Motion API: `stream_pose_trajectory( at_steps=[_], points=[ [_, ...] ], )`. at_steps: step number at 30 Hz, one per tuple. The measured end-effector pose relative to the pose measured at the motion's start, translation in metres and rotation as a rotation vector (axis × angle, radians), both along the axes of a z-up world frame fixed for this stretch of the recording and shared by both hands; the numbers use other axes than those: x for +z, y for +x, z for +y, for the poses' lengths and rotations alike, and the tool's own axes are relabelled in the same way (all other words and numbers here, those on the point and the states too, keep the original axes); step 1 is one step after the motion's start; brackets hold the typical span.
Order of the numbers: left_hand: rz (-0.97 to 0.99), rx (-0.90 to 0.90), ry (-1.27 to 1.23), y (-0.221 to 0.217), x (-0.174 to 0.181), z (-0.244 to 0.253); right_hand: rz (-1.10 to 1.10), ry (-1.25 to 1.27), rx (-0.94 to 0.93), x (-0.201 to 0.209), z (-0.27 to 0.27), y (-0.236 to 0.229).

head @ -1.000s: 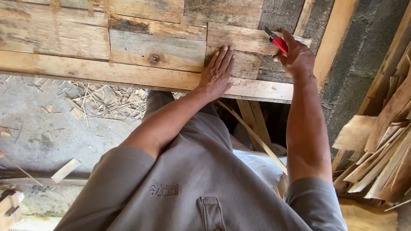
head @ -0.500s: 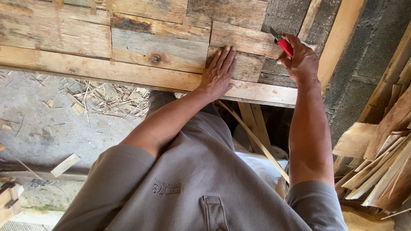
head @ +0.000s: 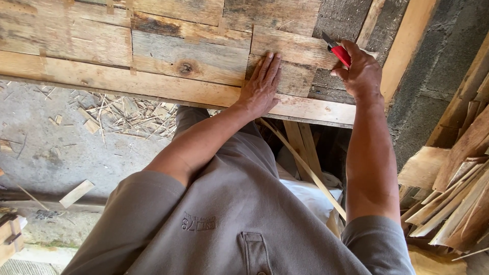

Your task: Cutting and applying thin wood veneer strips to a board surface.

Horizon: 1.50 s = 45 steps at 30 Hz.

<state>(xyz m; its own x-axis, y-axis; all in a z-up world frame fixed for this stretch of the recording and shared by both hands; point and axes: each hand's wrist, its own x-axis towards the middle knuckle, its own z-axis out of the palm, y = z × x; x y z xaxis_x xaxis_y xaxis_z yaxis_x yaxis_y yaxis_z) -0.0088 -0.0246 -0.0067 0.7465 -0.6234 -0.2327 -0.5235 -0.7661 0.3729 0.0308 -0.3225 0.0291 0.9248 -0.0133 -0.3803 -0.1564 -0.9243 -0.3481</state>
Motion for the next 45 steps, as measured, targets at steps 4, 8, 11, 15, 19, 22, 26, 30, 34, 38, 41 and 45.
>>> stream_pose_trajectory(
  at_steps=[4, 8, 11, 15, 19, 22, 26, 30, 34, 38, 41, 45],
  points=[
    [0.009, -0.001, -0.018, 0.002, 0.004, 0.0, -0.024, -0.041, 0.034, -0.003, -0.002, 0.0],
    [0.001, 0.009, -0.035, 0.001, 0.005, 0.0, -0.059, -0.058, 0.056, -0.006, -0.004, -0.001],
    [0.007, 0.005, -0.026, 0.002, 0.009, 0.0, -0.131, -0.043, 0.097, -0.015, -0.01, -0.003],
    [0.053, -0.003, -0.014, 0.003, 0.009, -0.001, -0.135, -0.046, 0.094, -0.014, -0.009, -0.002],
    [0.055, 0.011, -0.025, 0.003, 0.008, -0.002, -0.154, -0.064, 0.143, -0.013, -0.009, -0.001],
    [0.07, 0.006, -0.01, 0.004, 0.011, -0.002, -0.136, -0.082, 0.167, -0.012, -0.009, -0.001],
    [0.035, -0.013, 0.014, 0.003, 0.007, -0.003, -0.144, -0.078, 0.165, -0.009, -0.006, 0.0],
    [0.046, -0.043, 0.062, 0.011, 0.022, -0.009, -0.099, -0.049, 0.111, -0.009, -0.005, -0.002],
    [0.043, -0.158, 0.26, 0.024, 0.047, -0.02, -0.163, -0.003, 0.094, -0.019, -0.009, -0.008],
    [-0.191, -0.192, 0.372, 0.024, 0.018, -0.035, -0.081, 0.071, -0.11, -0.002, 0.003, -0.016],
    [-0.187, -0.27, 0.503, 0.036, 0.035, -0.048, -0.168, 0.173, -0.22, -0.026, 0.003, -0.042],
    [-0.23, -0.448, 0.711, 0.045, 0.039, -0.058, -0.35, 0.29, -0.292, -0.055, 0.021, -0.079]
  ],
)
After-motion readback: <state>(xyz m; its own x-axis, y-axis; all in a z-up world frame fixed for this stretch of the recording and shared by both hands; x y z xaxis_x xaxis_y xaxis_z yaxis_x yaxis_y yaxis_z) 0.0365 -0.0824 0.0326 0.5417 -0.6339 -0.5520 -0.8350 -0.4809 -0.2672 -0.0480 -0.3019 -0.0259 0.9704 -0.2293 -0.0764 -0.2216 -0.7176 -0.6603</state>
